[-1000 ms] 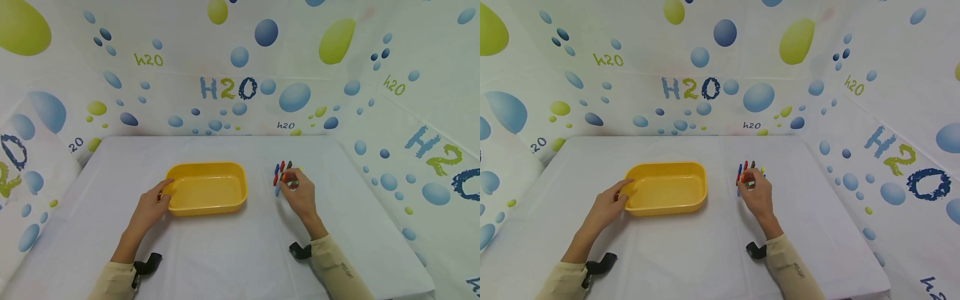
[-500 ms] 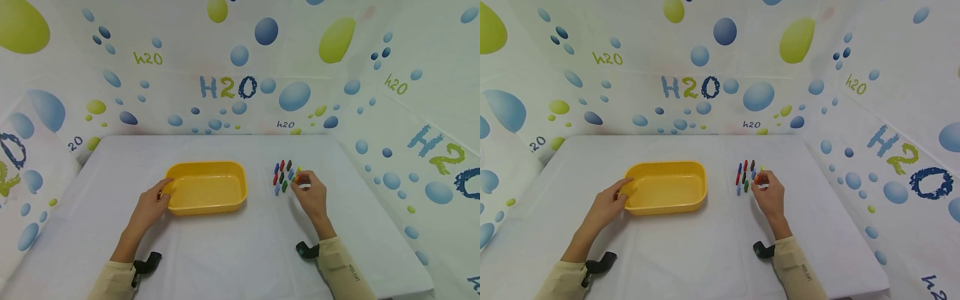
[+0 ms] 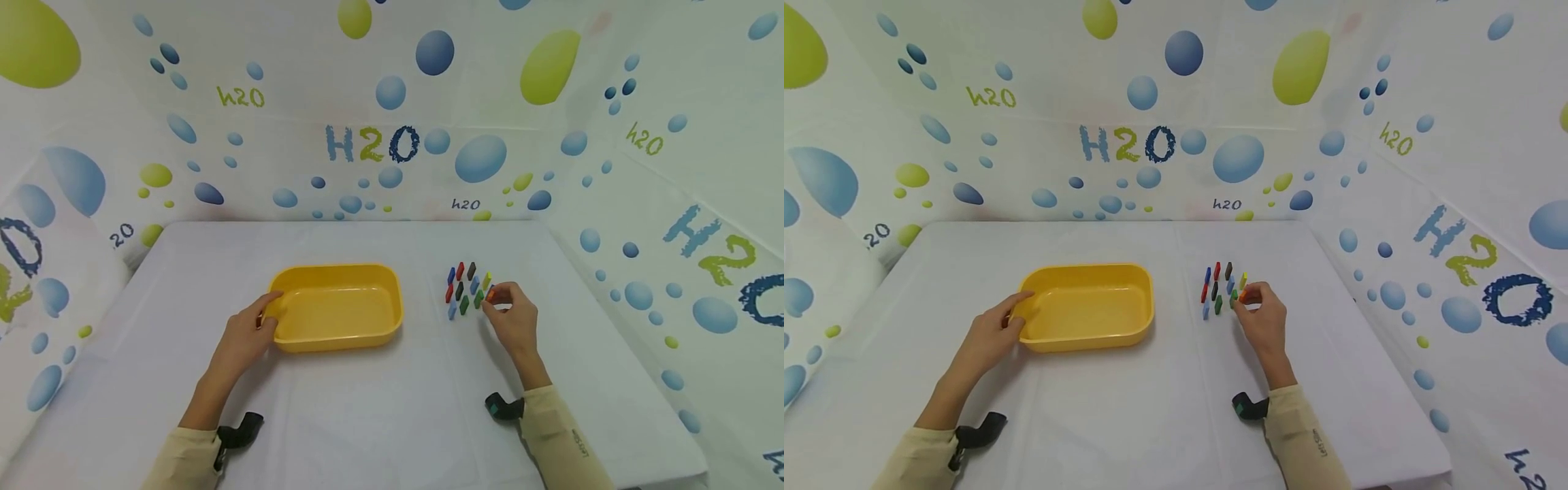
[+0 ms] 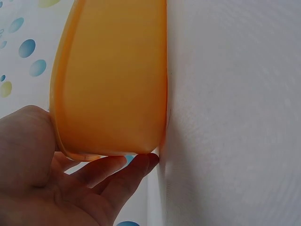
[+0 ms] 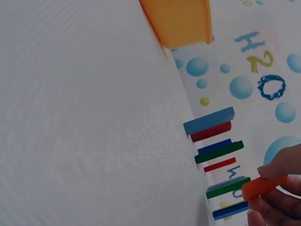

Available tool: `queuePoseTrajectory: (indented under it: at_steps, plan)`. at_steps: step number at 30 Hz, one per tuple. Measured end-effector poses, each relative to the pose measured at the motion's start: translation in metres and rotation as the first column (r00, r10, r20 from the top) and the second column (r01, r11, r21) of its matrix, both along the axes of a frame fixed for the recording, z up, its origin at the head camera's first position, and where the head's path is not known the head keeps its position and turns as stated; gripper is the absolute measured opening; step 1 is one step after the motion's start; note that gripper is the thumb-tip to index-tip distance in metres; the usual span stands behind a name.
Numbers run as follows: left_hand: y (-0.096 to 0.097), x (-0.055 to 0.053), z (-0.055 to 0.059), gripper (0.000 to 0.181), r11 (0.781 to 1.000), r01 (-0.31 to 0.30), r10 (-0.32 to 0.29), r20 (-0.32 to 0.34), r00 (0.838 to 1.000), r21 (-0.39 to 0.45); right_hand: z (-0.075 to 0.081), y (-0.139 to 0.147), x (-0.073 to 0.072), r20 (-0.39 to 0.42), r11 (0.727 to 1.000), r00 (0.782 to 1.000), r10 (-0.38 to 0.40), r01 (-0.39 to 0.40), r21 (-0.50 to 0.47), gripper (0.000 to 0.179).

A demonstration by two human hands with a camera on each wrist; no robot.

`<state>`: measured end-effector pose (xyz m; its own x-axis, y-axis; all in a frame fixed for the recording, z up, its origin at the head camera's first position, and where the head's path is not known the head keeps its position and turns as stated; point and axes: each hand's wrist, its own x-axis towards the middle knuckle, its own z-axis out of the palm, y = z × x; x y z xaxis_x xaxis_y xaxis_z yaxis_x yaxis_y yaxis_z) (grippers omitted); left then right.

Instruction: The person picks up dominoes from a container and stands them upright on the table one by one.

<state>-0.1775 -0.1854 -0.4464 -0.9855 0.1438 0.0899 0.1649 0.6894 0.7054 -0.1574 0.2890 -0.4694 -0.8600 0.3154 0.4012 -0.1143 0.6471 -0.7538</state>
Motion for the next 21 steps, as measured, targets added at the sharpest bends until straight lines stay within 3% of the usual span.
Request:
queuePoseTrajectory:
  at_steps: [9, 21]
  plan:
    - [-0.0027, -0.0003, 0.0048, 0.051, 1.000, 0.008, -0.008, 0.011, 1.000, -0.010, 0.0038, 0.0032, 0.0036, 0.122, 1.000, 0.992, -0.028, 0.028, 0.002, 0.027]
    - [-0.0015, 0.0019, 0.0082, 0.051, 1.000, 0.003, -0.003, 0.034, 0.999, -0.003, 0.0035, 0.0030, 0.0045, 0.250, 1.000, 0.968, -0.001, 0.003, -0.008, 0.027]
